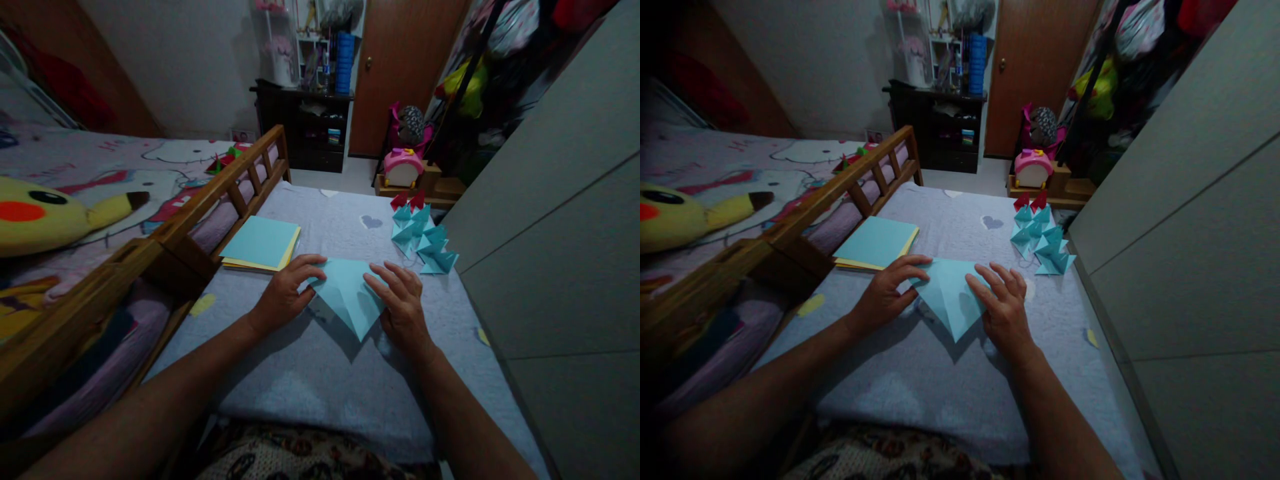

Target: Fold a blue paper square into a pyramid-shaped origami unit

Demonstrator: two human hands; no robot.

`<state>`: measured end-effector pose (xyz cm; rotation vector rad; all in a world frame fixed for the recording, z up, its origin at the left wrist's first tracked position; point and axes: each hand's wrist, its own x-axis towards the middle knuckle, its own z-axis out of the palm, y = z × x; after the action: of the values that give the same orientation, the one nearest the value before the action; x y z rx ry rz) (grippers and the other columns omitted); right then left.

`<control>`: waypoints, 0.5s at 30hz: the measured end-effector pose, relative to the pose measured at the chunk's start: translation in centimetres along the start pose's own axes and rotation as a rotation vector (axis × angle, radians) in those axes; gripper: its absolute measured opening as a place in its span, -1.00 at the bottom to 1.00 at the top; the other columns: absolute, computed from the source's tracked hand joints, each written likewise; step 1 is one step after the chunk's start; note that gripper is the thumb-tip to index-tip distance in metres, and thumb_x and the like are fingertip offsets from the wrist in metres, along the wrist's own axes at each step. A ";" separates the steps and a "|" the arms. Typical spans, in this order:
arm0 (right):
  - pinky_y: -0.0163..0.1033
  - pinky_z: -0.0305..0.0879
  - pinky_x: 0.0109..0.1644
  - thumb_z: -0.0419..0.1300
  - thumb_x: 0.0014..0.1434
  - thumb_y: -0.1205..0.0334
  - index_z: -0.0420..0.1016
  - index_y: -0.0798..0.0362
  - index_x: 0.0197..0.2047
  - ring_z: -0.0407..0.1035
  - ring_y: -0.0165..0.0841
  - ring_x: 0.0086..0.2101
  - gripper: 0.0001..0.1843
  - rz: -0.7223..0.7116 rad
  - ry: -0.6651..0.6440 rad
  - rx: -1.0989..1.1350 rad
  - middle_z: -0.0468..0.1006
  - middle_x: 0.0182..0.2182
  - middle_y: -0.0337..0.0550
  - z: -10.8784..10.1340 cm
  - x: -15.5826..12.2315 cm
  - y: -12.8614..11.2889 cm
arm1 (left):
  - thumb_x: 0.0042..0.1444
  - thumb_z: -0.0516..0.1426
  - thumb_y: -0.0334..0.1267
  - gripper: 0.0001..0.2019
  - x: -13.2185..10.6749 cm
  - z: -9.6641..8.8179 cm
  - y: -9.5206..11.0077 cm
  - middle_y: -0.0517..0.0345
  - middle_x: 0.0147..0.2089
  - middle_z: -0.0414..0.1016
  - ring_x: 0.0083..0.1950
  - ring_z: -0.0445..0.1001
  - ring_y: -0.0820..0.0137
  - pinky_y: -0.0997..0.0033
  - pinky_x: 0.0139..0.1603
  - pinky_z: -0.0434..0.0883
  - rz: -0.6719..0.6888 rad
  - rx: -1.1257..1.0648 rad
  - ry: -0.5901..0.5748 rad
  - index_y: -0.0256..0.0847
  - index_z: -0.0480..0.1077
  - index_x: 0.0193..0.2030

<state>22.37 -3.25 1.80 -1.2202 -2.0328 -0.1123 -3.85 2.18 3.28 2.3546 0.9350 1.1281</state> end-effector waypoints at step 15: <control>0.20 -0.07 0.40 0.09 0.04 0.51 0.35 -0.04 0.30 0.14 -0.14 0.34 -0.27 -0.070 -0.611 0.073 0.36 0.33 -0.10 0.9 -0.8 -1.0 | 0.32 0.09 -0.44 -0.72 -4.0 0.9 0.5 -0.08 0.23 0.48 0.30 0.36 0.04 -0.09 0.25 0.38 0.352 0.487 -0.275 -0.23 0.40 0.14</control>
<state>21.28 -3.92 0.92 -1.2365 -2.5708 0.3398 -4.74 -1.05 0.82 3.0672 0.7796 0.7083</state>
